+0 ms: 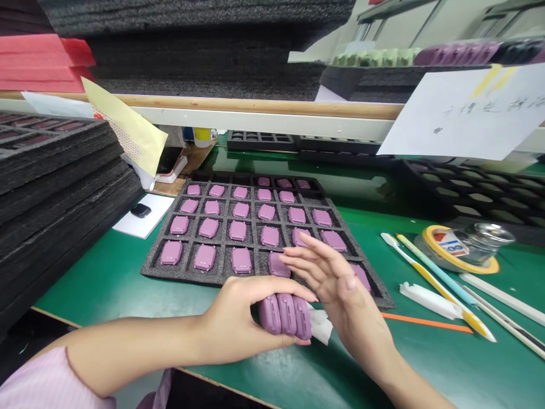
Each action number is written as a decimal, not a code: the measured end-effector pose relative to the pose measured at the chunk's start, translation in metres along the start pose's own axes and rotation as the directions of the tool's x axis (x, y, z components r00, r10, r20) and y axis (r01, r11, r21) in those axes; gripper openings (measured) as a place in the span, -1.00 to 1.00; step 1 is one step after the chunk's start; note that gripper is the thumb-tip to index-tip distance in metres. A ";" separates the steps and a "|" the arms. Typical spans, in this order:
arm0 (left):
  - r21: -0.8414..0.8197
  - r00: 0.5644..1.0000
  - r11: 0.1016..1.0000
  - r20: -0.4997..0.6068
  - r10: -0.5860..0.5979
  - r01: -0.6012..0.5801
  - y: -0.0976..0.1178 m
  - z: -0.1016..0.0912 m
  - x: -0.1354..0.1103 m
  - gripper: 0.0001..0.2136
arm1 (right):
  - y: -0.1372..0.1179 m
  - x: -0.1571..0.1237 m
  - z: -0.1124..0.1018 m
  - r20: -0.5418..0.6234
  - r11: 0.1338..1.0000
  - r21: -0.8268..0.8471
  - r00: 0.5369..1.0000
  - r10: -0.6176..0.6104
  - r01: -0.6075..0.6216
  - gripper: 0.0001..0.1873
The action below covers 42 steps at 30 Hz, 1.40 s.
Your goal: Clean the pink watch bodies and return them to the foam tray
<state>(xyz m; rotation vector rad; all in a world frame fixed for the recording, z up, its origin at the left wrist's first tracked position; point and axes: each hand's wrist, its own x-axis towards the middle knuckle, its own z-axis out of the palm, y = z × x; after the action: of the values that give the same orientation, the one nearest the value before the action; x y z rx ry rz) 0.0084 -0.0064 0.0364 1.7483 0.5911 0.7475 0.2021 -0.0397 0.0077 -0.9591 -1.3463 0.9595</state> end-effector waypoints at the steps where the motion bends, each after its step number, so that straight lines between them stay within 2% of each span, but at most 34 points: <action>1: 0.008 1.000 1.000 0.004 0.029 -0.029 -0.001 0.000 0.000 -0.64 | 0.002 0.001 0.000 0.037 0.998 0.035 0.998 0.052 -0.053 -0.37; 6: 0.028 0.993 0.993 0.015 0.115 -0.116 0.000 0.000 0.001 -0.65 | 0.006 -0.004 0.001 0.200 0.962 0.050 0.946 0.255 -0.269 -0.23; 10: 0.108 0.989 0.983 0.014 0.145 -0.145 -0.001 0.002 0.002 -0.63 | 0.002 -0.011 0.004 0.261 0.935 0.104 0.917 0.302 -0.338 -0.22; 13: 0.111 0.975 0.969 0.003 0.222 -0.221 -0.005 0.004 0.003 -0.69 | -0.003 -0.015 0.011 0.240 0.928 0.112 0.916 0.321 -0.355 -0.09; 16: 0.068 0.952 0.950 0.022 0.305 -0.306 -0.010 0.004 0.003 -0.75 | -0.008 -0.016 0.018 0.153 0.936 0.046 0.929 0.338 -0.348 0.07; 19: 0.083 0.968 0.965 0.049 0.247 -0.250 -0.014 0.003 0.002 -0.72 | -0.011 -0.015 0.023 0.100 0.961 0.020 0.957 0.274 -0.277 0.07; 21: 0.119 0.983 0.976 0.034 0.178 -0.181 -0.015 0.002 0.000 -0.51 | -0.011 -0.014 0.023 0.075 0.984 -0.056 0.982 0.172 -0.168 0.08; 24: 0.095 0.997 0.993 0.006 0.072 -0.073 -0.015 0.004 -0.003 0.04 | -0.011 -0.013 0.018 0.036 0.959 -0.277 0.998 -0.045 0.054 0.12; 26: -0.008 1.000 1.000 0.013 -0.025 0.025 -0.013 0.005 -0.004 0.30 | -0.012 -0.012 0.014 0.035 0.902 -0.406 0.988 -0.148 0.150 0.09; 28: -0.161 0.989 0.976 0.041 -0.144 0.149 -0.011 0.006 -0.004 0.38 | -0.012 -0.011 0.012 0.085 0.853 -0.467 0.972 -0.218 0.232 0.03; 30: -0.334 0.967 0.908 0.061 -0.249 0.254 -0.009 0.008 -0.001 0.25 | -0.012 -0.009 0.013 0.190 0.806 -0.486 0.941 -0.280 0.338 -0.03; 32: -0.466 0.942 0.821 0.098 -0.322 0.330 -0.009 0.009 0.003 -0.11 | -0.010 -0.008 0.014 0.297 0.736 -0.514 0.897 -0.328 0.440 -0.09; 34: -0.552 0.916 0.736 0.152 -0.372 0.391 -0.009 0.010 0.007 -0.39 | -0.009 -0.006 0.015 0.351 0.683 -0.552 0.876 -0.331 0.479 -0.14; 35: -0.585 0.900 0.691 0.183 -0.396 0.424 -0.009 0.011 0.008 -0.45 | -0.009 -0.005 0.014 0.349 0.681 -0.565 0.883 -0.315 0.466 -0.15; 38: -0.675 0.860 0.561 0.234 -0.454 0.480 -0.009 0.010 0.011 -0.47 | -0.014 -0.002 0.008 0.261 0.759 -0.551 0.936 -0.237 0.346 -0.20; 40: -0.706 0.855 0.525 0.230 -0.464 0.475 -0.008 0.009 0.012 -0.43 | -0.020 0.001 0.002 0.204 0.812 -0.502 0.953 -0.222 0.297 -0.41; 42: -0.713 0.867 0.534 0.214 -0.449 0.453 -0.008 0.007 0.012 -0.43 | -0.026 0.004 -0.003 0.197 0.834 -0.466 0.954 -0.227 0.295 -0.70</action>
<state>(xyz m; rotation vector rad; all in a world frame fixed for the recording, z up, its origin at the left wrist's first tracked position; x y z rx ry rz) 0.0218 -0.0002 0.0294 0.7557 0.5841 0.4947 0.2050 -0.0444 0.0331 -1.0605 -1.8374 0.4770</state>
